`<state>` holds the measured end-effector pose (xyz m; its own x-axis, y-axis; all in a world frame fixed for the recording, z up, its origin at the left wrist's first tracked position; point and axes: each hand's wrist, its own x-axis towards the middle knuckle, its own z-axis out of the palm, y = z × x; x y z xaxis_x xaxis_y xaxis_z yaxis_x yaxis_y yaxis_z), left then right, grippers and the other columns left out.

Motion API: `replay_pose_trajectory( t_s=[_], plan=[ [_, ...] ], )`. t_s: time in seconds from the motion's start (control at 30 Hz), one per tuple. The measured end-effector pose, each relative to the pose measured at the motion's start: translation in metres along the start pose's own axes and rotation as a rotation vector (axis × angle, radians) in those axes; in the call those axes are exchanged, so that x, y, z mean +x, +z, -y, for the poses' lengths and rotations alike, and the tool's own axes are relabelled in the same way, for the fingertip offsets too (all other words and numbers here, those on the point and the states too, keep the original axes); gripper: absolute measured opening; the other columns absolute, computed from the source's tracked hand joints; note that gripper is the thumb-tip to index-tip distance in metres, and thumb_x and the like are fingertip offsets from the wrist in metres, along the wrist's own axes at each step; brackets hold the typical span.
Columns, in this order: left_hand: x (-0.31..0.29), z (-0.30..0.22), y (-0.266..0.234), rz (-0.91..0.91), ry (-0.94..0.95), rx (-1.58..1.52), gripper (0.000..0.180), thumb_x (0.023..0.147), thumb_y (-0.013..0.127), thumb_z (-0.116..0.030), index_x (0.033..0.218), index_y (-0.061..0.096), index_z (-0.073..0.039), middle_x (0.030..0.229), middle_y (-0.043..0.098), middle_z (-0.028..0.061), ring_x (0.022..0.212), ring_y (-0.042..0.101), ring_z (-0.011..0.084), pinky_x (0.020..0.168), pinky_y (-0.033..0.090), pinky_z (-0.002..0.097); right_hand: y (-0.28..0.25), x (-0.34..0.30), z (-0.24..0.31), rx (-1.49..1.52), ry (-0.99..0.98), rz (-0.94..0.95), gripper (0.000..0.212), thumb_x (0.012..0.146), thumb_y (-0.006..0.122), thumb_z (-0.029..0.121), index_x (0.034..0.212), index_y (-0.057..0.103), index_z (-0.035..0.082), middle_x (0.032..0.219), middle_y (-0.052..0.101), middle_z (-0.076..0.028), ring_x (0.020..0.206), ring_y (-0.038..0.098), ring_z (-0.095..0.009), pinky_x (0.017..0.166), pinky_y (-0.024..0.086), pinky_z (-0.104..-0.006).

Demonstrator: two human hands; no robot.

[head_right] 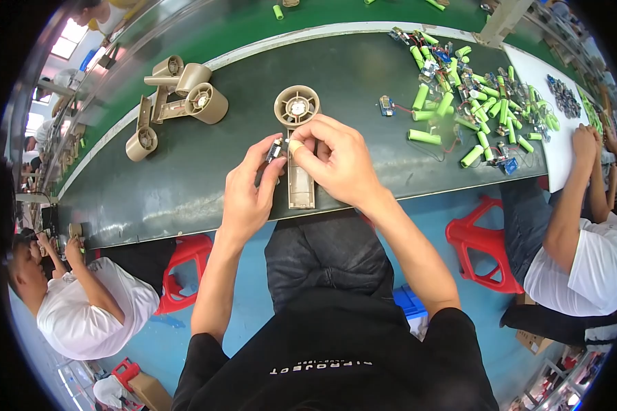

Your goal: Assembling portable handheld fans by inserting batteries and circuit boards into plastic housings.

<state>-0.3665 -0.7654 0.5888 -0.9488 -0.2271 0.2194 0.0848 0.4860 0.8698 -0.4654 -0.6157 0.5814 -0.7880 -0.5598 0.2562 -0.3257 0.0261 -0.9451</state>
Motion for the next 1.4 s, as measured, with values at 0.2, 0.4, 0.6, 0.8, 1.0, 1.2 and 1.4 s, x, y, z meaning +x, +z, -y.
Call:
replay_pose_trajectory(
  t_s=[0.2, 0.4, 0.6, 0.8, 1.0, 1.2, 1.4],
  plan=[
    [0.005, 0.006, 0.006, -0.078, 0.198, 0.095, 0.034, 0.092, 0.062, 0.002, 0.126, 0.062, 0.000, 0.089, 0.065, 0.0121, 0.073, 0.061, 0.0194, 0.069, 0.050, 0.0301, -0.003, 0.000, -0.002, -0.011, 0.005, 0.029, 0.008, 0.088, 0.066, 0.005, 0.091, 0.067, -0.003, 0.083, 0.058, 0.000, 0.063, 0.045, -0.003, 0.055, 0.035, -0.0207],
    [0.006, 0.010, 0.002, -0.055, 0.234, 0.162, 0.036, 0.090, 0.064, 0.003, 0.126, 0.063, 0.000, 0.083, 0.061, 0.0118, 0.070, 0.058, 0.0212, 0.065, 0.048, 0.0310, 0.000, 0.001, -0.001, -0.154, -0.120, -0.020, 0.009, 0.087, 0.068, 0.005, 0.092, 0.068, -0.002, 0.085, 0.061, -0.002, 0.060, 0.050, -0.007, 0.054, 0.039, -0.0230],
    [0.006, 0.010, 0.007, -0.090, 0.257, 0.166, 0.035, 0.090, 0.064, 0.002, 0.125, 0.063, 0.002, 0.082, 0.061, 0.0128, 0.069, 0.059, 0.0228, 0.064, 0.048, 0.0329, 0.005, 0.000, 0.000, -0.538, -0.456, -0.178, 0.012, 0.079, 0.072, 0.003, 0.091, 0.068, 0.003, 0.089, 0.065, -0.007, 0.066, 0.065, -0.020, 0.058, 0.052, -0.0316],
    [0.007, 0.009, -0.001, -0.012, 0.277, 0.192, 0.032, 0.090, 0.064, 0.001, 0.121, 0.060, 0.004, 0.084, 0.062, 0.0169, 0.075, 0.061, 0.0327, 0.068, 0.049, 0.0408, 0.008, 0.000, -0.005, -0.609, -0.559, -0.168, 0.016, 0.077, 0.070, -0.001, 0.093, 0.067, 0.003, 0.088, 0.066, -0.008, 0.071, 0.066, -0.026, 0.060, 0.054, -0.0346],
    [0.014, 0.003, -0.012, 0.107, 0.321, 0.233, 0.033, 0.088, 0.065, 0.001, 0.119, 0.060, 0.005, 0.084, 0.061, 0.0178, 0.077, 0.061, 0.0333, 0.069, 0.049, 0.0422, 0.004, 0.000, -0.007, -0.563, -0.578, -0.155, 0.016, 0.078, 0.070, -0.001, 0.093, 0.067, 0.002, 0.087, 0.066, -0.009, 0.072, 0.067, -0.026, 0.060, 0.055, -0.0350],
    [0.009, 0.006, -0.002, -0.001, 0.224, 0.140, 0.034, 0.087, 0.066, -0.004, 0.119, 0.061, 0.003, 0.084, 0.062, 0.0167, 0.075, 0.059, 0.0322, 0.071, 0.047, 0.0412, 0.005, 0.002, -0.006, -0.551, -0.553, -0.133, 0.018, 0.080, 0.070, -0.001, 0.098, 0.068, 0.002, 0.090, 0.066, -0.010, 0.071, 0.067, -0.025, 0.061, 0.055, -0.0335],
    [-0.009, -0.022, 0.010, -0.100, -0.244, -0.257, 0.030, 0.091, 0.060, -0.004, 0.121, 0.055, -0.001, 0.080, 0.062, 0.0147, 0.068, 0.061, 0.0229, 0.069, 0.048, 0.0341, -0.004, -0.006, -0.005, -0.265, -0.296, -0.293, 0.034, 0.090, 0.063, -0.001, 0.124, 0.060, 0.002, 0.098, 0.066, -0.005, 0.066, 0.056, -0.007, 0.061, 0.047, -0.0209]
  ],
)
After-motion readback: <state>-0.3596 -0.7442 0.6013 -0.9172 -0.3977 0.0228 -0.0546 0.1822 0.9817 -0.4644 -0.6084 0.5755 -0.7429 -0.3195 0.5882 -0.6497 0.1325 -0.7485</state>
